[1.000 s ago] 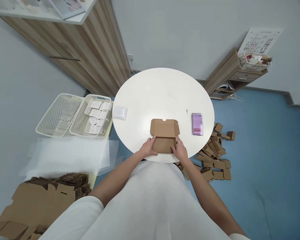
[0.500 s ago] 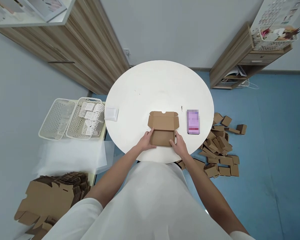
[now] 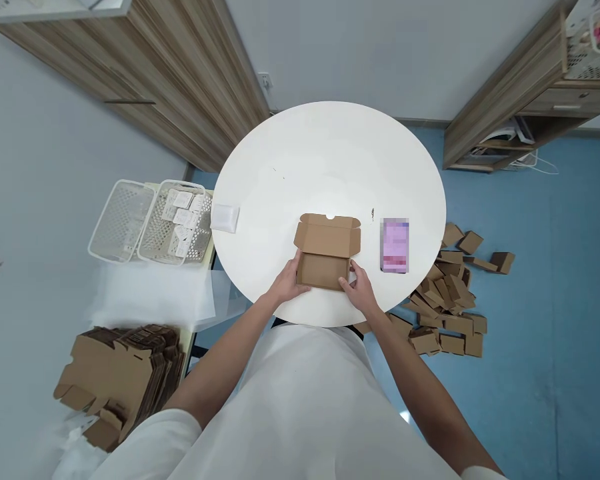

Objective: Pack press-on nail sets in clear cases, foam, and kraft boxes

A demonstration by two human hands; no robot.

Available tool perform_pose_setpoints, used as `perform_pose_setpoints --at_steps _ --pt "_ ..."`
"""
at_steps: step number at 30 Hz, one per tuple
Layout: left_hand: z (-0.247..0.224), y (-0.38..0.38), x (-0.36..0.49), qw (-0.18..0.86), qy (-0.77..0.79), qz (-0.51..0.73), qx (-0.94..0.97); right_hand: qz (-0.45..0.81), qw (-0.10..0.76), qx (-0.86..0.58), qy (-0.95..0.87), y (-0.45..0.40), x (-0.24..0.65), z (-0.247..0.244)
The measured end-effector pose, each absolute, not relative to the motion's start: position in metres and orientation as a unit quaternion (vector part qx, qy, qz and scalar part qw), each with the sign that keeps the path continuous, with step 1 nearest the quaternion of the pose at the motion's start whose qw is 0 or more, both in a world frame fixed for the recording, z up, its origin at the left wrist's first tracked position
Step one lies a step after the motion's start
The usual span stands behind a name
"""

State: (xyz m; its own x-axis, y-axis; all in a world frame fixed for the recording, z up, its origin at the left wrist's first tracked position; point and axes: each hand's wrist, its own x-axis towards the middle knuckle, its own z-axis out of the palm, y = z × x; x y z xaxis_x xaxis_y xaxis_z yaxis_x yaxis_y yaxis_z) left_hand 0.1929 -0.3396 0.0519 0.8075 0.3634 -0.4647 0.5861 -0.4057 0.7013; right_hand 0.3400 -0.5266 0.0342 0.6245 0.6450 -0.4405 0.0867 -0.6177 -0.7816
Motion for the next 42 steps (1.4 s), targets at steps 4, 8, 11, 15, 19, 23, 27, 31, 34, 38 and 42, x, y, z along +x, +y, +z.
perform_pose_setpoints --at_steps 4,8,11,15,19,23,27,31,34,38,42 --pt "0.044 -0.335 0.188 0.458 0.278 -0.088 0.839 0.389 0.383 -0.807 -0.226 -0.519 0.341 0.033" --pt "0.035 -0.33 0.184 0.438 0.292 -0.082 0.846 0.402 0.402 -0.787 -0.24 -0.512 0.342 0.033" --pt "0.033 -0.329 0.18 0.429 0.301 -0.089 0.847 0.399 0.41 -0.787 -0.232 -0.511 0.339 0.032" --pt "0.038 -0.326 0.167 0.438 0.305 -0.089 0.841 0.333 0.433 -0.813 -0.203 -0.513 0.332 0.032" --pt "0.044 -0.308 0.144 0.424 0.344 -0.062 0.836 0.158 0.472 -0.844 -0.199 -0.507 0.323 0.044" --pt "0.046 -0.258 0.118 0.349 0.405 0.041 0.844 0.101 0.484 -0.835 -0.243 -0.471 0.306 0.074" --pt "0.045 -0.189 0.105 0.322 0.481 0.12 0.806 0.204 0.443 -0.821 -0.298 -0.4 0.275 0.097" --pt "0.041 -0.131 0.107 0.364 0.497 0.101 0.781 0.404 0.445 -0.77 -0.213 -0.313 0.242 0.085" --pt "0.035 -0.107 0.111 0.418 0.498 0.072 0.757 0.464 0.461 -0.744 -0.135 -0.256 0.225 0.064" --pt "0.03 -0.097 0.111 0.448 0.482 0.055 0.751 0.46 0.482 -0.741 -0.079 -0.207 0.218 0.046" --pt "0.026 -0.099 0.107 0.468 0.467 0.067 0.747 0.425 0.489 -0.758 -0.069 -0.186 0.216 0.04"
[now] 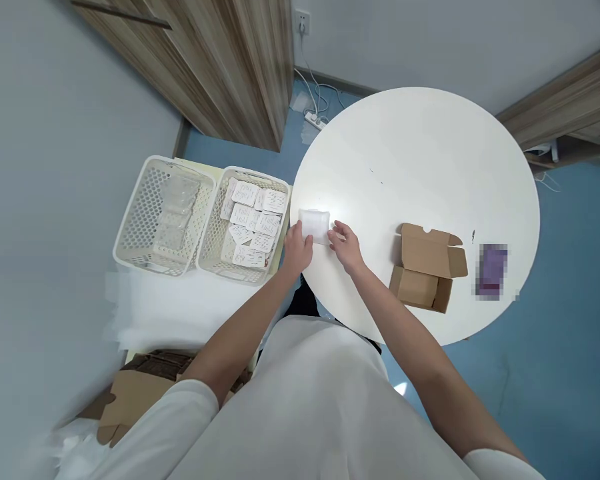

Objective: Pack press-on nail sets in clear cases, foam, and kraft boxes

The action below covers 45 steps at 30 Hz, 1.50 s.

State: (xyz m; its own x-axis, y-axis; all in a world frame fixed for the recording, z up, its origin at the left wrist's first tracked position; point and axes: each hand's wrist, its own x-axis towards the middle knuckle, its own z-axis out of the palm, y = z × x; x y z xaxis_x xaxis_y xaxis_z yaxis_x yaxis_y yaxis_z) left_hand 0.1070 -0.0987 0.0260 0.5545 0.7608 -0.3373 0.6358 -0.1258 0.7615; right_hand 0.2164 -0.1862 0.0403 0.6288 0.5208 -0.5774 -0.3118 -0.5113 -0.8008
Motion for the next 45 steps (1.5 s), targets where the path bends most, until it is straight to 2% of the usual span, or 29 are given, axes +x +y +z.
perform_pose_setpoints --at_steps 11,22,31,39,42,45 --pt "0.014 -0.102 0.096 0.604 0.491 0.119 0.616 0.374 0.473 -0.796 -0.056 -0.201 0.205 0.021" --pt "0.019 -0.129 0.09 0.639 0.484 0.119 0.586 0.37 0.479 -0.795 -0.051 -0.236 0.2 0.033" --pt "0.053 -0.198 0.114 0.648 0.437 0.122 0.612 0.3 0.504 -0.803 -0.107 -0.315 0.217 0.069" --pt "0.066 -0.287 0.164 0.625 0.377 0.098 0.677 0.235 0.539 -0.8 -0.119 -0.415 0.249 0.074" --pt "0.064 -0.312 0.181 0.591 0.359 0.077 0.718 0.209 0.523 -0.815 -0.138 -0.442 0.261 0.071" --pt "0.063 -0.327 0.195 0.54 0.347 0.055 0.765 0.183 0.466 -0.847 -0.176 -0.459 0.272 0.065"
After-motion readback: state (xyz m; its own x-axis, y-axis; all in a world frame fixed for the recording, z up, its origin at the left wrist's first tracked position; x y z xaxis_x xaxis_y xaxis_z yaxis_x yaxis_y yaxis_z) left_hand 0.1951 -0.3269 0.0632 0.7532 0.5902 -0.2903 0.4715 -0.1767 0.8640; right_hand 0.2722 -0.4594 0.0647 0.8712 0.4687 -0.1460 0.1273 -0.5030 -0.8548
